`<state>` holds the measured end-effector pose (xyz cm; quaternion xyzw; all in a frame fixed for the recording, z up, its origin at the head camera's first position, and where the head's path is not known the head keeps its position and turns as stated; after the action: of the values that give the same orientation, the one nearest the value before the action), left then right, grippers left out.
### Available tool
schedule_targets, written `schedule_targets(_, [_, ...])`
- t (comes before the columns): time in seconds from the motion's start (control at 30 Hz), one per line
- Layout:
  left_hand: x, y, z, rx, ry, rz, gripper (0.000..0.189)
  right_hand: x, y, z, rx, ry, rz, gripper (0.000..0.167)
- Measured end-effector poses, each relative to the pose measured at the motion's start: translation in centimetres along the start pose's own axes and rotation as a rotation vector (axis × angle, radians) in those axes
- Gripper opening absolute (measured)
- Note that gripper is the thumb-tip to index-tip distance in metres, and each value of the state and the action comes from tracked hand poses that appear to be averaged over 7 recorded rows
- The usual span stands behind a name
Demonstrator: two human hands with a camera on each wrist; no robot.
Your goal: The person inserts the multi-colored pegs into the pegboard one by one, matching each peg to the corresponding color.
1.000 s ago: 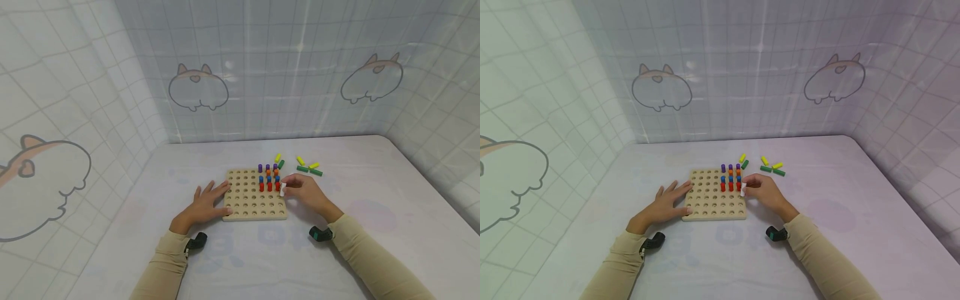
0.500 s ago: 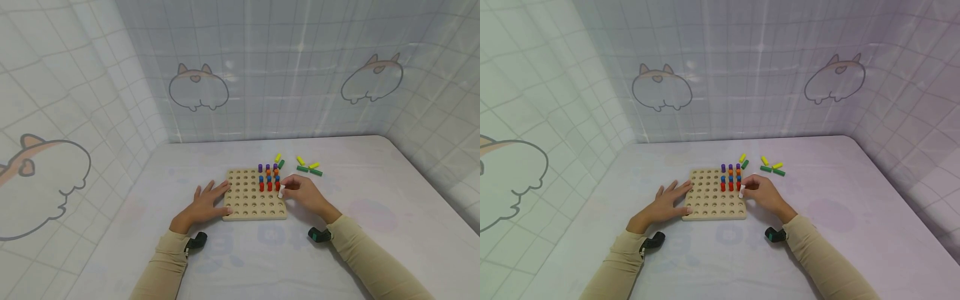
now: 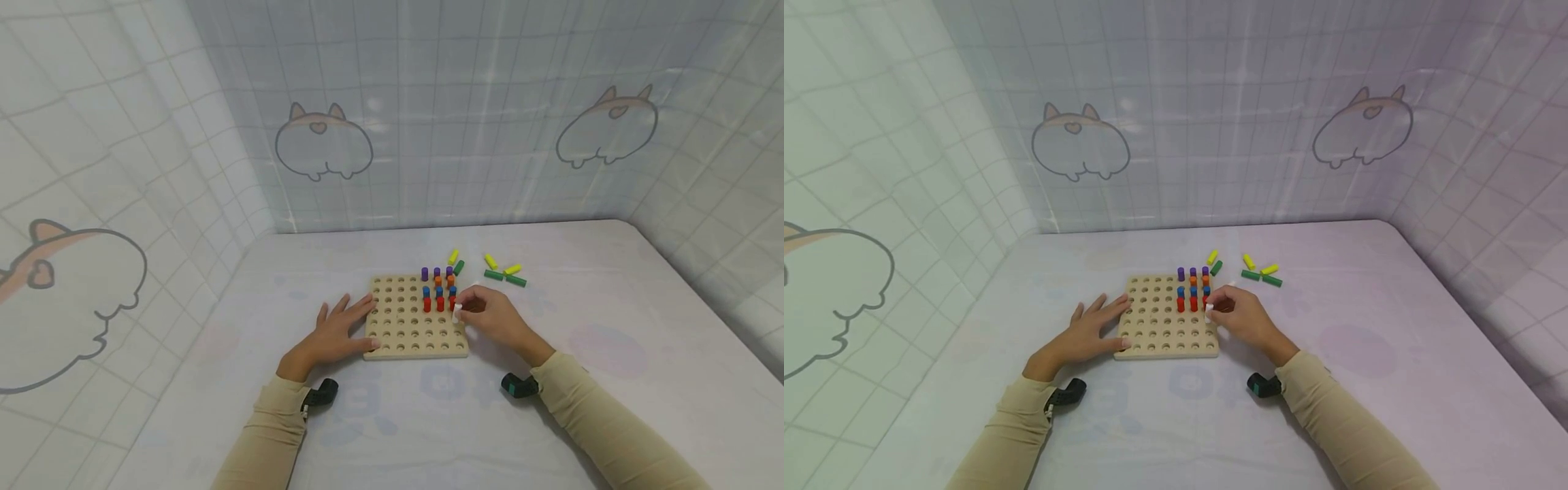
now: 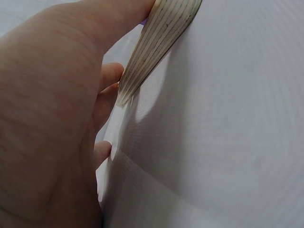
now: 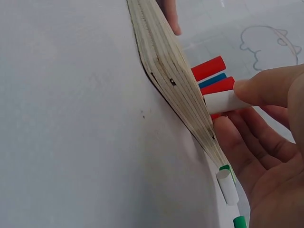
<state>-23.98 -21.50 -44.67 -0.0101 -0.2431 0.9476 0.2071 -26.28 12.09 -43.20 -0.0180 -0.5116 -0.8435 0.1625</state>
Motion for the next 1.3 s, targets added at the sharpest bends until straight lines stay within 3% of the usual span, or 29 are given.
schedule_targets(0.6, [0.0, 0.2, -0.1, -0.003, 0.006, 0.007, 0.091, 0.0, 0.4, 0.0, -0.086, -0.007, -0.005, 0.016])
schedule_targets(0.77, [0.0, 0.0, 0.0, -0.003, 0.004, 0.005, 0.090, 0.2, 0.1, 0.8, -0.025, 0.022, 0.005, 0.017])
schedule_targets(1.03, [0.0, -0.2, 0.1, 0.003, 0.012, 0.007, 0.090, 0.3, -0.3, 2.6, 0.166, -0.023, -0.043, 0.026])
schedule_targets(1.3, [-0.1, -0.1, 0.0, -0.003, 0.010, 0.001, 0.089, 0.1, 0.4, 1.7, 0.117, 0.055, -0.007, 0.024])
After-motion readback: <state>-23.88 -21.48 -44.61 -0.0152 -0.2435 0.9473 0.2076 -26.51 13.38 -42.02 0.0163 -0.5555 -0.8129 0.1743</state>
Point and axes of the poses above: each hand's wrist, its own x-axis towards the middle knuckle, its own z-axis out of the back of the hand, y = z × x, the point moved 3 cm from there along x, towards the middle knuckle, and after that the axes turned 5 degrees about -y, right-handed, at the moved point
